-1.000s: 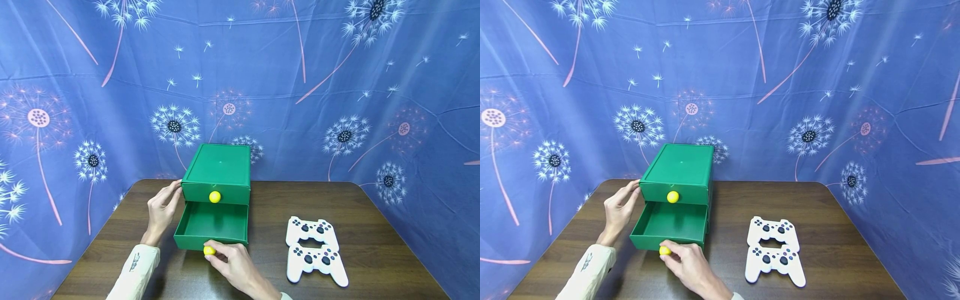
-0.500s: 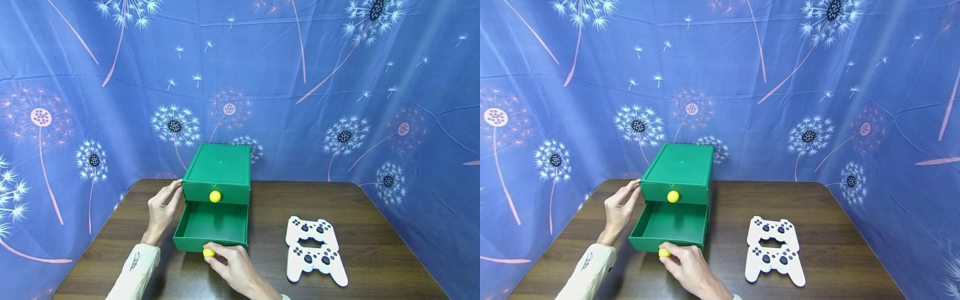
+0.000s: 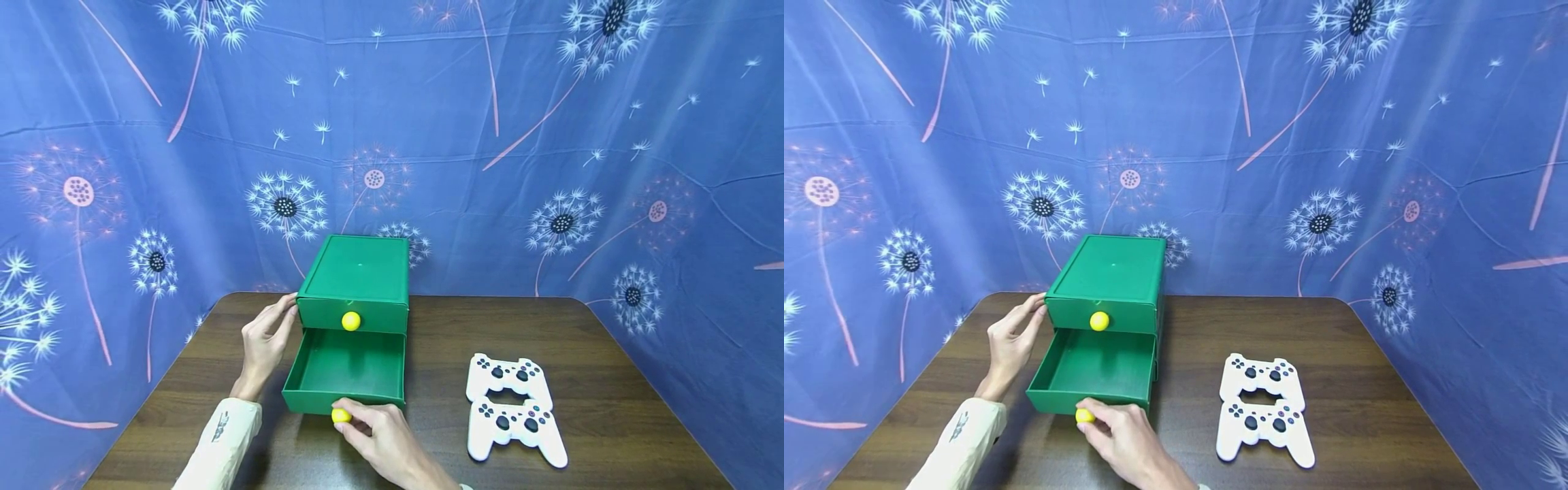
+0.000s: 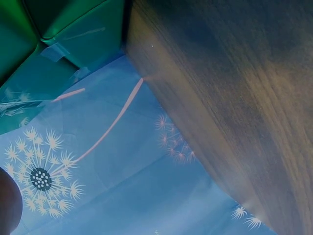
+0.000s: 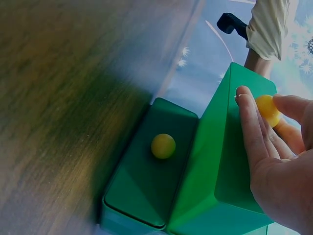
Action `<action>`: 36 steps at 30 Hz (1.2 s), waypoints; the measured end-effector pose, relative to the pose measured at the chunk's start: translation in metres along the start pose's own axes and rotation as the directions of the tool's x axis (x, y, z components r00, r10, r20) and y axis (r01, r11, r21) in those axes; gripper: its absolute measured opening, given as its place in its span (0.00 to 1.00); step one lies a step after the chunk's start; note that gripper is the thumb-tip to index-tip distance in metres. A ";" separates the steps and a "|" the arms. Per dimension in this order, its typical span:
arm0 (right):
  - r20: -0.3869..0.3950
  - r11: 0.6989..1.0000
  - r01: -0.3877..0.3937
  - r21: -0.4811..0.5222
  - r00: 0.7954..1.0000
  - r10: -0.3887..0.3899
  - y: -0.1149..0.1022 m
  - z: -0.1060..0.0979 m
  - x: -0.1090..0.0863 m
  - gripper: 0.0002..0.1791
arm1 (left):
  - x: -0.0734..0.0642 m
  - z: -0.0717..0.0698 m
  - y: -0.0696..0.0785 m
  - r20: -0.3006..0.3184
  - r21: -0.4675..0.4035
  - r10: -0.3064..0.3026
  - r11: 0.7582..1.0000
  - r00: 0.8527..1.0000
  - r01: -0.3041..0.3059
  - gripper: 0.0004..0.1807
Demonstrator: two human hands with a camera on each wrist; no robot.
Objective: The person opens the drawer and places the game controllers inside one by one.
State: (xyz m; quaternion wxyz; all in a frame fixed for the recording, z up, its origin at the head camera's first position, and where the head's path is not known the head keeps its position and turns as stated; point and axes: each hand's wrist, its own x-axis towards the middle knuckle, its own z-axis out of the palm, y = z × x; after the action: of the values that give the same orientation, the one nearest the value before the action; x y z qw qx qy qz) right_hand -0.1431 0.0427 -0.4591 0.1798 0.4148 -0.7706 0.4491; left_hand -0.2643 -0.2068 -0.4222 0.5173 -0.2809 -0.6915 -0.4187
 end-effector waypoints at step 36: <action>0.097 0.998 -0.001 -0.068 0.995 0.008 -0.012 -0.005 -0.014 0.26 | -0.001 0.000 -0.003 0.012 0.024 -0.002 1.000 1.000 0.002 0.23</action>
State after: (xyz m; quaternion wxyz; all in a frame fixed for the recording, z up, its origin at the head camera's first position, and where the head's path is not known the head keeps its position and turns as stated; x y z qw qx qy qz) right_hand -0.1259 0.0504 -0.4591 0.1548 0.4283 -0.7941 0.4025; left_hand -0.2661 -0.2083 -0.4240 0.5160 -0.2765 -0.6998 -0.4093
